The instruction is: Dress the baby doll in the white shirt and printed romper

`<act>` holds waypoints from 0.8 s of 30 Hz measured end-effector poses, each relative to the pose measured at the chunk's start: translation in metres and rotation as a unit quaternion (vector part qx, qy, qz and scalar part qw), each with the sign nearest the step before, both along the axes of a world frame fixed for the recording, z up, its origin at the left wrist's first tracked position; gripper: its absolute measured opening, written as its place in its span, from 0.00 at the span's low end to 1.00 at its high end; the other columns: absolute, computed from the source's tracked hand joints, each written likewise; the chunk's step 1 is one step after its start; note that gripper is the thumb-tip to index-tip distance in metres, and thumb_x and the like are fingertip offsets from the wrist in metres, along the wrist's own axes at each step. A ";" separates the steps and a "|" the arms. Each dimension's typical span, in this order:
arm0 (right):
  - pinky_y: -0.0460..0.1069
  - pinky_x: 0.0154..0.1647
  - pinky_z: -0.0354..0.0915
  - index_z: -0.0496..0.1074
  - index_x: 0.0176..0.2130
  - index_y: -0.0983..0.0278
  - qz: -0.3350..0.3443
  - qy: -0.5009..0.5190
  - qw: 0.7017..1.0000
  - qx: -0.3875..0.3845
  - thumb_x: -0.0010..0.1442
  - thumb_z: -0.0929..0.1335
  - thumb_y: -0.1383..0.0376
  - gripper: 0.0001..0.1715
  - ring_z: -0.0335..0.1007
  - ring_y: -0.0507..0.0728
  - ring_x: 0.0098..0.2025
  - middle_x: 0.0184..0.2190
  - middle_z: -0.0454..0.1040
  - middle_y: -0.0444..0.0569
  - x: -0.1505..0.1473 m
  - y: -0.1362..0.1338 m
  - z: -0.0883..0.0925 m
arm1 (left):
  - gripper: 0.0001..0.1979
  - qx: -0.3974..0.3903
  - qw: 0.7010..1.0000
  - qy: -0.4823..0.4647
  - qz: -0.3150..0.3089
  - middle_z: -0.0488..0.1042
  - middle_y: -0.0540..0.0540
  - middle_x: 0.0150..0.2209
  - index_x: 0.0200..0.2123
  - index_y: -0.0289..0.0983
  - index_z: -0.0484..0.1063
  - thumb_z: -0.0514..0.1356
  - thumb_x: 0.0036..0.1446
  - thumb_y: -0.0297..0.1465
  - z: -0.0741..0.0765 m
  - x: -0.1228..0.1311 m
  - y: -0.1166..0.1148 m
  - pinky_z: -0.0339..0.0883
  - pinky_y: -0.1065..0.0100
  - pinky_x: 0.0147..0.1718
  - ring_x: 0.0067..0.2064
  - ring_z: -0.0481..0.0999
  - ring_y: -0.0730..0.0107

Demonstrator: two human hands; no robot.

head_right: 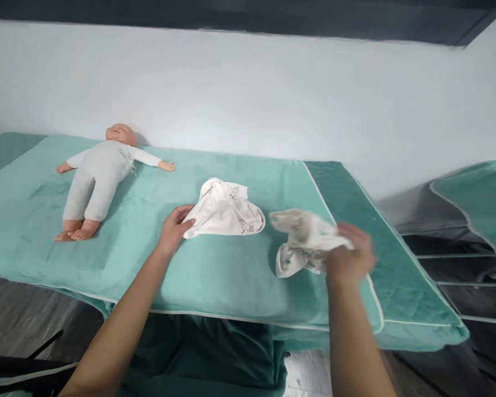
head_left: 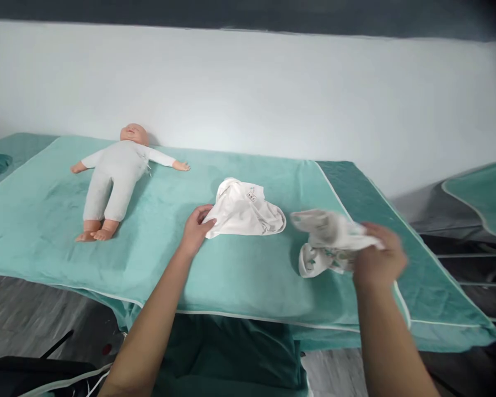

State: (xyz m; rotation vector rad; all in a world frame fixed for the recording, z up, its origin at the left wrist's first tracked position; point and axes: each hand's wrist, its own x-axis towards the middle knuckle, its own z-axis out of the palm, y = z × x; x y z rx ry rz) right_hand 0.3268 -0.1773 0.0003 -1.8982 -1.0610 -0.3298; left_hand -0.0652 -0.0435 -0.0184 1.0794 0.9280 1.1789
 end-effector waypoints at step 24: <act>0.57 0.42 0.68 0.74 0.44 0.62 0.089 0.018 0.991 -0.103 0.52 0.70 0.52 0.23 0.71 0.64 0.40 0.38 0.75 0.52 -0.049 -0.027 -0.026 | 0.17 -0.077 0.990 -0.095 -0.072 0.72 0.54 0.25 0.38 0.35 0.80 0.75 0.45 0.35 0.014 -0.020 -0.004 0.58 0.74 0.25 0.25 0.67 0.79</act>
